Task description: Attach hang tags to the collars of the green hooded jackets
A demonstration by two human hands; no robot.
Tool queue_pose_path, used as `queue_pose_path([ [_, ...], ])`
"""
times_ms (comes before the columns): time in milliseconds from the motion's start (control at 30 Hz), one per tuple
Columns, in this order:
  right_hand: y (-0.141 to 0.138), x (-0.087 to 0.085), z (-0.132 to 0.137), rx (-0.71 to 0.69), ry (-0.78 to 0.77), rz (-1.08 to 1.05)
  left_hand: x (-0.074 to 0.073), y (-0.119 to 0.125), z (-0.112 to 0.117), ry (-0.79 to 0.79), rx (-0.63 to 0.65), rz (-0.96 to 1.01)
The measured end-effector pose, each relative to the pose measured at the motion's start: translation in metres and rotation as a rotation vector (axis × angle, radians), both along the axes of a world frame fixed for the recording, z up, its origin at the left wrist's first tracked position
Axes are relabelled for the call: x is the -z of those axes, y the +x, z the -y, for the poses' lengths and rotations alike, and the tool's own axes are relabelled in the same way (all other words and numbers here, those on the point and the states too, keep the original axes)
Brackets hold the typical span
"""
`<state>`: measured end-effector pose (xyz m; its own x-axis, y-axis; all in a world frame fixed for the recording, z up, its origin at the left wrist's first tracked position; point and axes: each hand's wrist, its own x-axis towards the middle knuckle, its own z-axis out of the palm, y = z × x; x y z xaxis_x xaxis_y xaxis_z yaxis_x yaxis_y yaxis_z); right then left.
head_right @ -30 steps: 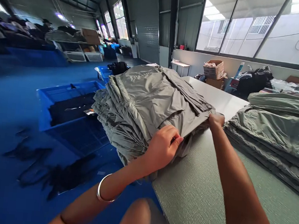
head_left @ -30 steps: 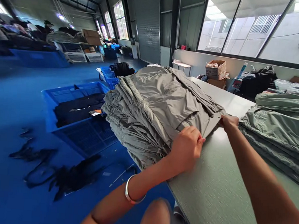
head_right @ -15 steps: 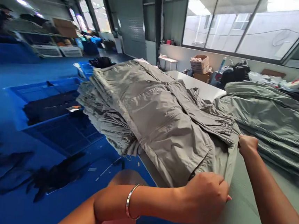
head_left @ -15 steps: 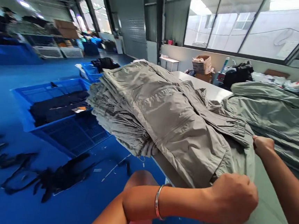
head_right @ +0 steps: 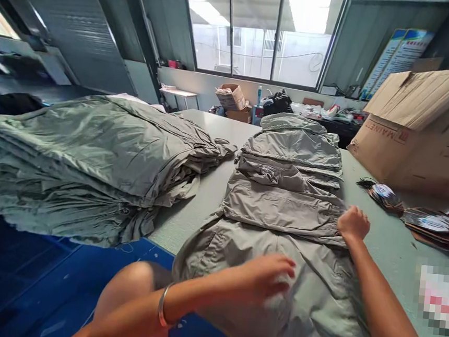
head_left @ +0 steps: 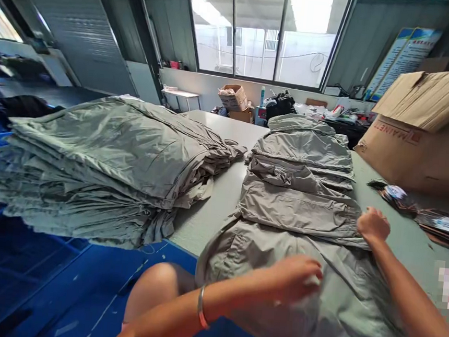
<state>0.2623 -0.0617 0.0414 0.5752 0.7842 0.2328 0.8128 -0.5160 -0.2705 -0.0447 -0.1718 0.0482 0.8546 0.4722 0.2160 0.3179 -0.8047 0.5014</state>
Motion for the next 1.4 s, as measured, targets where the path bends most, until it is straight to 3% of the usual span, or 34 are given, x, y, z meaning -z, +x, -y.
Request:
queue_pose_path([
  [100,-0.02,0.026,0.017,-0.242,-0.092,0.095,0.0,-0.021,-0.045,-0.012,-0.279,0.069],
  [233,-0.045,0.063,0.055,-0.318,-0.18,0.124,0.027,-0.041,-0.075,0.073,-0.565,-0.154],
  [367,-0.043,0.077,0.098,-0.335,-0.198,0.207,0.046,-0.056,-0.07,0.061,-0.5,-0.307],
  [533,-0.038,0.058,0.12,-0.273,-0.186,0.198,0.026,-0.057,-0.075,0.099,-0.348,-0.313],
  [633,-0.041,0.038,0.106,-0.285,-0.072,0.155,0.01,-0.047,-0.095,0.092,-0.372,-0.148],
  [767,-0.045,0.018,0.061,-0.386,0.159,0.072,0.001,-0.021,-0.126,0.049,-0.419,0.166],
  [900,-0.059,0.008,0.003,-0.469,0.25,-0.028,0.001,0.026,-0.16,0.014,-0.427,0.296],
  [1033,-0.068,0.005,-0.049,-0.492,0.207,-0.075,0.01,0.072,-0.192,0.023,-0.463,0.3],
  [1167,-0.028,0.0,-0.083,-0.343,0.208,-0.011,0.031,0.091,-0.212,0.115,-0.425,0.273],
  [1300,0.064,0.002,-0.103,-0.093,0.229,0.014,0.054,0.092,-0.216,0.219,-0.327,0.199],
  [1400,0.139,0.01,-0.116,0.187,0.237,-0.016,0.062,0.092,-0.215,0.261,-0.336,0.107],
])
